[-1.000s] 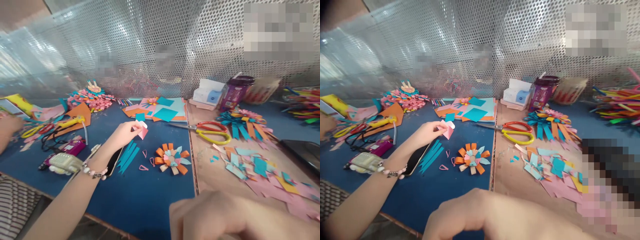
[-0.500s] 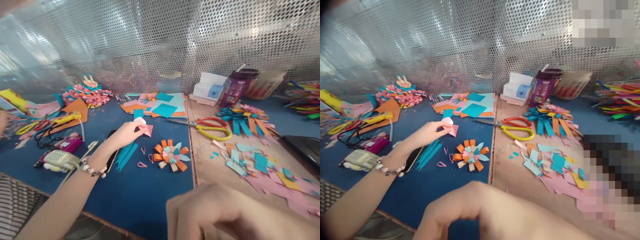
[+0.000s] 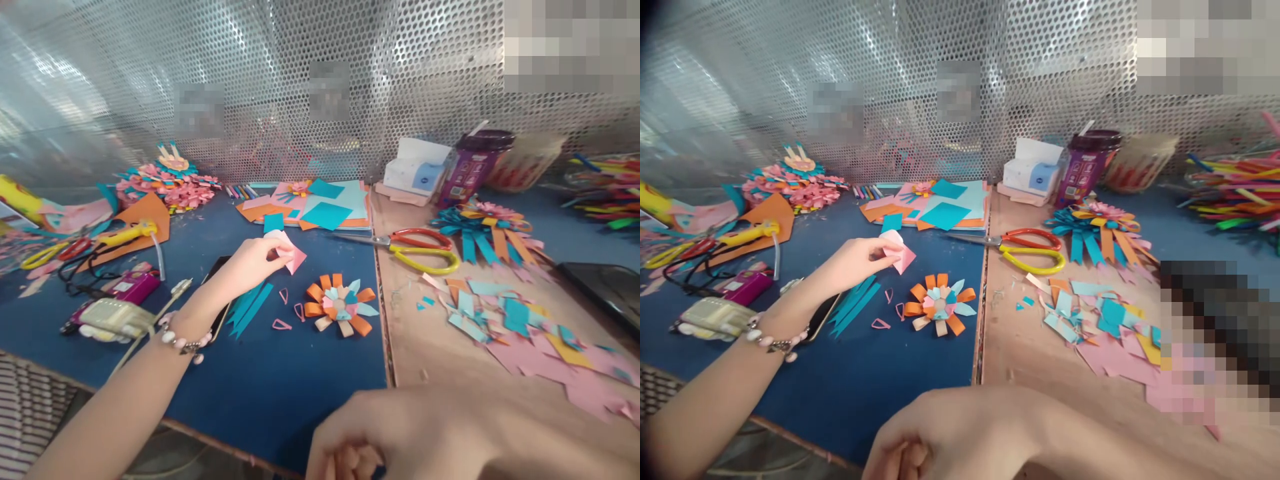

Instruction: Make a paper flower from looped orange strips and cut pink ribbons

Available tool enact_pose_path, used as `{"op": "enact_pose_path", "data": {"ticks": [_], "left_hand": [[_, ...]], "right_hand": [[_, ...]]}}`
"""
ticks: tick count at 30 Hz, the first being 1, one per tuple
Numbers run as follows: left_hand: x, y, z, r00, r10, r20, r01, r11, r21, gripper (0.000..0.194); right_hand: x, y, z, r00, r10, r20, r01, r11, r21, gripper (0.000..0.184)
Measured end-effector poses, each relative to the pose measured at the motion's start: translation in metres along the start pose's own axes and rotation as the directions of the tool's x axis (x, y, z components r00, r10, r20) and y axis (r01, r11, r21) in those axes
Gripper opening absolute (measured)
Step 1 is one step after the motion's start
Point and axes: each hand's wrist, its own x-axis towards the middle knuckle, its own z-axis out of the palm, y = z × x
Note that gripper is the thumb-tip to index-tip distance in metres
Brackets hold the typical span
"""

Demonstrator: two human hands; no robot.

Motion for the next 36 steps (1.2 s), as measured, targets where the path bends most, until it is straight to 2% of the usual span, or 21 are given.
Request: {"op": "enact_pose_path", "data": {"ticks": [3, 8, 13, 16, 25, 29, 33, 36], "left_hand": [[0.0, 0.0, 0.0, 1.0, 0.008, -0.006, -0.008, 1.0, 0.0, 0.035], [0.003, -0.006, 0.0, 0.997, -0.011, -0.078, 0.014, 0.999, 0.038, 0.038], [0.003, -0.01, -0.002, 0.991, -0.026, -0.134, 0.029, 0.999, 0.017, 0.036], [0.002, -0.009, -0.003, 0.986, -0.028, -0.164, 0.032, 0.999, 0.025, 0.034], [0.003, -0.009, 0.001, 0.994, -0.047, -0.1, 0.042, 0.998, -0.051, 0.035], [0.003, -0.009, 0.002, 0.997, -0.052, -0.051, 0.047, 0.995, -0.088, 0.036], [0.002, -0.008, 0.002, 0.999, -0.037, 0.019, 0.038, 0.999, -0.039, 0.033], [0.003, -0.008, 0.001, 0.999, -0.021, 0.029, 0.021, 1.0, -0.009, 0.033]], "right_hand": [[0.002, 0.001, -0.001, 1.0, -0.009, -0.022, 0.01, 1.0, 0.012, 0.031], [0.001, 0.004, 0.001, 0.998, -0.057, 0.0, 0.057, 0.998, -0.022, 0.039], [0.003, 0.003, -0.001, 0.999, -0.032, 0.027, 0.033, 0.999, -0.024, 0.041], [0.003, 0.003, 0.0, 1.0, -0.013, 0.0, 0.013, 1.0, -0.006, 0.042], [0.002, 0.003, -0.001, 0.999, -0.033, -0.03, 0.034, 0.998, 0.046, 0.042], [0.003, 0.002, -0.002, 1.0, -0.022, -0.022, 0.023, 1.0, 0.021, 0.04], [0.004, 0.002, 0.0, 1.0, -0.014, -0.014, 0.013, 1.0, -0.017, 0.04], [-0.004, -0.011, -0.002, 1.0, -0.003, -0.006, 0.002, 0.994, -0.109, 0.035]]}}
